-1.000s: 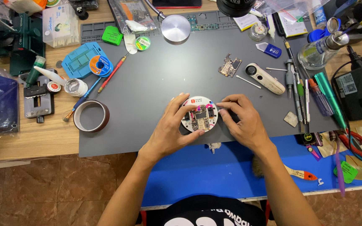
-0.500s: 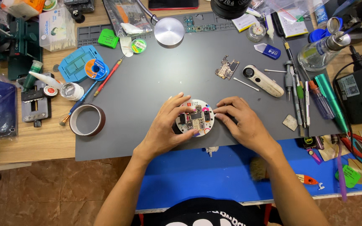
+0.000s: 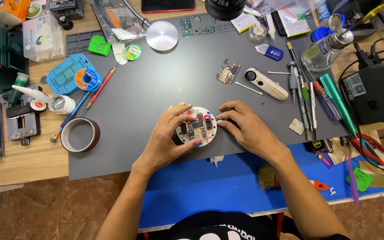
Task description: The person handles a small circuit board and a circular electronic component on a cluttered workbench. They use a handheld magnifying glass to view the circuit board closely, then place the board onto the circular component and press it down to secure it.
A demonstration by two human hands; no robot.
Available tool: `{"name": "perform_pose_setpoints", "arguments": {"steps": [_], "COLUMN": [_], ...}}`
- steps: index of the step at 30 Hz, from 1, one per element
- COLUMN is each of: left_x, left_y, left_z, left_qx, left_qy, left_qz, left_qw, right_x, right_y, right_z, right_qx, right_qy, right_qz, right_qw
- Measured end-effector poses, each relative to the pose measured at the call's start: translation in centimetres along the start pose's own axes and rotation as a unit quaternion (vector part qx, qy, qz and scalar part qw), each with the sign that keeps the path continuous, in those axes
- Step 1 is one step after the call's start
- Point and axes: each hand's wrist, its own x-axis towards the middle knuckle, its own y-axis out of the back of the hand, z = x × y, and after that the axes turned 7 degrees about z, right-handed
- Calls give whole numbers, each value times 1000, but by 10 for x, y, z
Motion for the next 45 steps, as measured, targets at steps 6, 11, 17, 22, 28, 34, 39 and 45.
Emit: {"name": "perform_pose_setpoints", "arguments": {"steps": [6, 11, 17, 22, 28, 34, 39, 45], "left_x": [-2, -4, -2, -5, -5, -5, -3, -3], "left_y": [1, 1, 2, 1, 2, 2, 3, 3], "left_z": [-2, -5, -5, -7, -7, -8, -4, -6], "left_qx": [-3, 1, -3, -7, -9, -14, -14, -12], "left_qy": [0, 1, 0, 1, 0, 3, 5, 2], "left_qz": [0, 2, -4, -7, -3, -9, -9, -11], "left_qw": [1000, 1000, 1000, 1000, 1000, 1000, 1000, 1000], "right_x": [1, 0, 3, 1, -1, 0, -1, -1], "right_y": [5, 0, 2, 3, 0, 0, -1, 1], "right_z": [-12, -6, -9, -11, -9, -12, -9, -11], "right_qx": [19, 13, 31, 36, 30, 33, 39, 44], "right_qy": [-17, -24, -39, -47, -46, -45, -32, -38], "right_qz": [-15, -23, -21, -15, -11, 4, 12, 10], "right_qw": [1000, 999, 999, 998, 998, 998, 999, 998]}}
